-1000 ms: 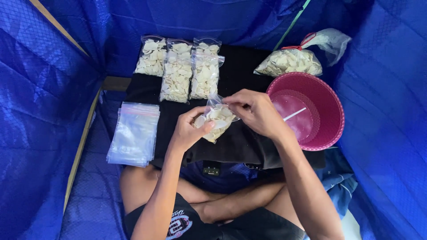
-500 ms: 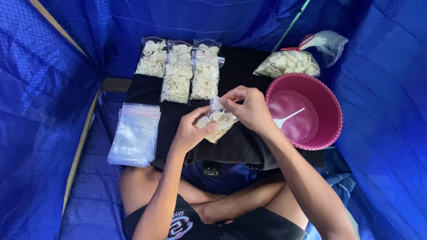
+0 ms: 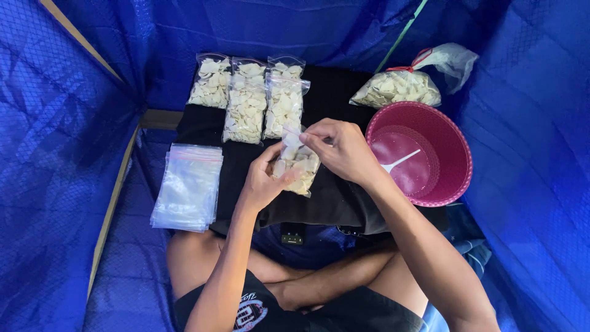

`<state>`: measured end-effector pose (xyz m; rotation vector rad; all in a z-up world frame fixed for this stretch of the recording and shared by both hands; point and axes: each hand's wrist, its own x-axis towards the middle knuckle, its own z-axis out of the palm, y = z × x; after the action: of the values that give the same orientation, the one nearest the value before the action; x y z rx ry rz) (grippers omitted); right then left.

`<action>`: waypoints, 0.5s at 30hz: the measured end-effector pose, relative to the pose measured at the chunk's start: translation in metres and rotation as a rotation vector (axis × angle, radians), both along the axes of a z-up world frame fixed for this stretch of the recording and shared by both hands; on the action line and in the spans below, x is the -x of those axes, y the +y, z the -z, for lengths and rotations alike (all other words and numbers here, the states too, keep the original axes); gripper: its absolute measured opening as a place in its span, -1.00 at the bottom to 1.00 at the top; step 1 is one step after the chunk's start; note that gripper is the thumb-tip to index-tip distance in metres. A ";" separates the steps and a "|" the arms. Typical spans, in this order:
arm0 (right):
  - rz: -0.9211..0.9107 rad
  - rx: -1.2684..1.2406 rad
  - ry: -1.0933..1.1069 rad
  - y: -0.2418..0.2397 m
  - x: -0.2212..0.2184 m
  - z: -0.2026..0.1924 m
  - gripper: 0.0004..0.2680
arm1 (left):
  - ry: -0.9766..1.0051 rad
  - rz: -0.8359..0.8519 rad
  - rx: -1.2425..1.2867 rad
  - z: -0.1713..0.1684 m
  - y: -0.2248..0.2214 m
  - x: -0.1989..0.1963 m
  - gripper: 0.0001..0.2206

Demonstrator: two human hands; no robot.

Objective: Scooping chips from a bowl into small plastic bags and sealing them.

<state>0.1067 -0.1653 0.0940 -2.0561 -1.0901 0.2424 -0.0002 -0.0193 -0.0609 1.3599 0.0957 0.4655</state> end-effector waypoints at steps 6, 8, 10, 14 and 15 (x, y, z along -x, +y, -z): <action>-0.166 0.116 -0.218 0.002 0.001 -0.022 -0.85 | 0.065 0.006 -0.059 -0.005 -0.001 0.003 -0.37; -0.215 0.100 -0.144 0.000 0.003 -0.032 -0.83 | 0.070 -0.007 -0.075 -0.007 0.000 0.003 -0.39; -0.263 0.087 -0.067 -0.001 -0.003 -0.034 -0.82 | 0.077 -0.019 -0.089 -0.011 -0.002 0.005 -0.40; -0.258 0.216 -0.110 -0.003 -0.020 -0.029 -0.90 | 0.079 -0.034 -0.090 -0.013 -0.003 0.006 -0.41; -0.263 0.316 -0.113 -0.003 -0.021 -0.030 -0.92 | 0.077 -0.032 -0.091 -0.010 -0.002 0.005 -0.42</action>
<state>0.1274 -0.1687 0.1240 -2.2182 -1.4720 0.4599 -0.0054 -0.0218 -0.0506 1.4678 0.1616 0.4492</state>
